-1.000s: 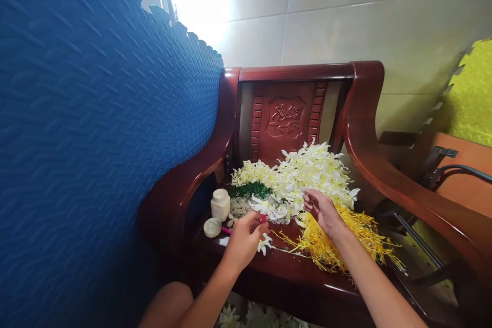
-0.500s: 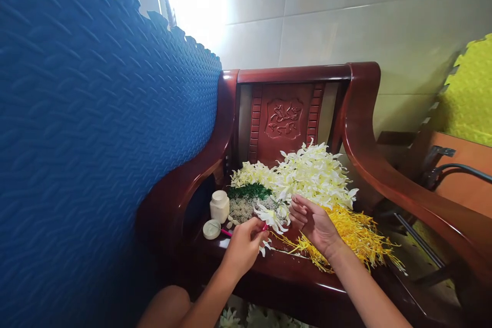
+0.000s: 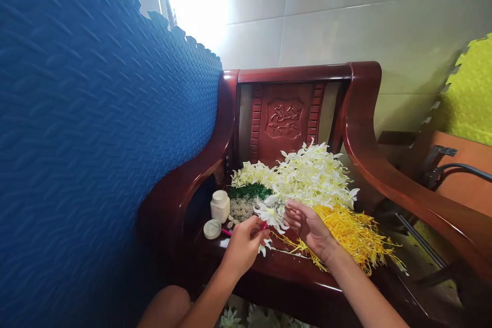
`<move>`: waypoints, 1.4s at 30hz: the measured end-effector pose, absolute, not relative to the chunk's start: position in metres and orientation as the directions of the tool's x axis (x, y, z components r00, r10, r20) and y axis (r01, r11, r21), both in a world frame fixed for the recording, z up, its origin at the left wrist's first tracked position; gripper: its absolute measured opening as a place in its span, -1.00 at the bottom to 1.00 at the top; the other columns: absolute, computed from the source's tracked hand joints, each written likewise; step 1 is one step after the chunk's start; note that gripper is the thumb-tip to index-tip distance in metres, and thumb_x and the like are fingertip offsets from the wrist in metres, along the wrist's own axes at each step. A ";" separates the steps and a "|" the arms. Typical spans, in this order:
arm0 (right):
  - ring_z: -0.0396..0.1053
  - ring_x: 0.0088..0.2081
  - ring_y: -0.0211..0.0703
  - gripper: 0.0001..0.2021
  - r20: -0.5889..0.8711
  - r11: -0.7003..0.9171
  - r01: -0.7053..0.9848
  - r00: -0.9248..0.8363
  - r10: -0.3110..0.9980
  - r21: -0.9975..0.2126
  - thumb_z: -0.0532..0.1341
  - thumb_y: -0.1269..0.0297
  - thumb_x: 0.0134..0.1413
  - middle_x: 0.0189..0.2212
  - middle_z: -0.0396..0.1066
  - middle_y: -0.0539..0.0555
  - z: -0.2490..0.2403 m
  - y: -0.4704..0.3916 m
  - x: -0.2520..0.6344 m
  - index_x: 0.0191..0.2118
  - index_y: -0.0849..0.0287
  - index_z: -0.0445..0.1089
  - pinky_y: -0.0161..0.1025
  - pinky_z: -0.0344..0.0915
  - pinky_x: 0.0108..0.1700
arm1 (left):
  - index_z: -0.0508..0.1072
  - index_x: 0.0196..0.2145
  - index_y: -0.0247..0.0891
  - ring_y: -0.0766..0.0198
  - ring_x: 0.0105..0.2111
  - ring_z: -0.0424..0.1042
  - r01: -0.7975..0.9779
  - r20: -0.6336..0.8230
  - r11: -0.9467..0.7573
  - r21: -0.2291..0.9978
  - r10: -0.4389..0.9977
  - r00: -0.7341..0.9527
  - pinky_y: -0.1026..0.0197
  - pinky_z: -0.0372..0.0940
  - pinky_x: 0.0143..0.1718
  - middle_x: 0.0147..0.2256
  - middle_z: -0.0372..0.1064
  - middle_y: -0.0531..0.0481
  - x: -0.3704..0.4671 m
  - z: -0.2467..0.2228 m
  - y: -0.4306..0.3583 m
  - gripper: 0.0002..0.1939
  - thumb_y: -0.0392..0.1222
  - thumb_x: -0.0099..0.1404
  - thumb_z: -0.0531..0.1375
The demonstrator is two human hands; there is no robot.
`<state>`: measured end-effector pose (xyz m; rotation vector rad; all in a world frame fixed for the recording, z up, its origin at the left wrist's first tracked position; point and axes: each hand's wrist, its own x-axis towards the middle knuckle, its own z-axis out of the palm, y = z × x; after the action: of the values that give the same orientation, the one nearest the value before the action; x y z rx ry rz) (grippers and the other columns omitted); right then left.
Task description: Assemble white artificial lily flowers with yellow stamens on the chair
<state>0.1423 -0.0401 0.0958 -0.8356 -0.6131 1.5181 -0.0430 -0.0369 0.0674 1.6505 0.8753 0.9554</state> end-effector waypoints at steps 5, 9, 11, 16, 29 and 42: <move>-0.12 -0.65 -0.44 -0.63 -0.153 -0.115 -0.585 0.015 0.988 -0.803 0.39 0.27 -0.12 -0.69 -0.02 -0.18 0.096 -0.042 0.142 -0.59 0.16 0.13 -0.39 -0.03 -0.61 | 0.39 -0.36 -0.30 0.23 -0.35 0.40 0.093 0.192 -0.254 0.963 0.884 0.426 0.30 0.24 -0.36 -0.36 0.45 -0.06 -0.043 0.066 -0.036 -0.91 -0.23 0.25 0.14; -0.13 -0.65 -0.43 -0.62 -0.130 -0.095 -0.573 0.021 0.991 -0.814 0.38 0.25 -0.12 -0.70 -0.03 -0.17 0.101 -0.046 0.142 -0.60 0.16 0.12 -0.38 -0.04 -0.60 | 0.43 -0.33 -0.31 0.25 -0.35 0.39 0.061 0.212 -0.262 0.963 0.878 0.430 0.31 0.22 -0.35 -0.36 0.45 -0.06 -0.042 0.065 -0.035 -0.91 -0.25 0.25 0.14; -0.13 -0.65 -0.43 -0.61 -0.130 -0.099 -0.571 0.014 0.991 -0.815 0.38 0.24 -0.12 -0.69 -0.03 -0.17 0.103 -0.049 0.141 -0.60 0.16 0.11 -0.38 -0.04 -0.60 | 0.44 -0.30 -0.31 0.23 -0.33 0.39 0.041 0.218 -0.261 0.964 0.874 0.434 0.30 0.23 -0.34 -0.34 0.46 -0.07 -0.042 0.065 -0.036 -0.88 -0.24 0.26 0.14; -0.15 -0.64 -0.42 -0.65 -0.132 -0.103 -0.500 0.023 0.991 -0.860 0.38 0.20 -0.12 -0.69 -0.06 -0.18 0.101 -0.051 0.142 -0.55 0.15 0.15 -0.38 -0.15 -0.61 | 0.46 -0.27 -0.31 0.19 -0.32 0.41 0.012 0.217 -0.245 0.969 0.881 0.420 0.28 0.28 -0.31 -0.32 0.47 -0.08 -0.041 0.066 -0.036 -0.86 -0.21 0.26 0.15; 0.30 -0.09 -0.08 -0.78 0.480 0.381 0.367 0.232 0.846 -0.849 0.16 0.08 0.19 -0.17 0.40 0.06 0.118 -0.073 0.142 -0.19 0.05 0.45 -0.21 0.16 -0.02 | 0.48 -0.26 -0.32 0.25 -0.36 0.39 -0.065 0.247 -0.243 0.968 0.868 0.431 0.30 0.29 -0.33 -0.31 0.48 -0.07 -0.038 0.076 -0.039 -0.85 -0.29 0.23 0.14; 0.35 -0.21 -0.05 -0.80 0.447 0.389 0.305 0.149 0.882 -0.869 0.23 0.12 0.14 -0.18 0.42 0.09 0.123 -0.091 0.125 -0.12 -0.04 0.47 -0.23 0.30 -0.31 | 0.52 -0.13 -0.33 0.21 -0.33 0.41 -0.042 0.292 -0.313 0.949 0.817 0.497 0.26 0.30 -0.25 -0.30 0.50 -0.09 -0.041 0.085 -0.046 -0.73 -0.29 0.25 0.11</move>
<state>0.1246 -0.0915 0.1234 -1.1541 -1.4107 0.5867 -0.0405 -0.0462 0.0851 1.6697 0.6701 1.0010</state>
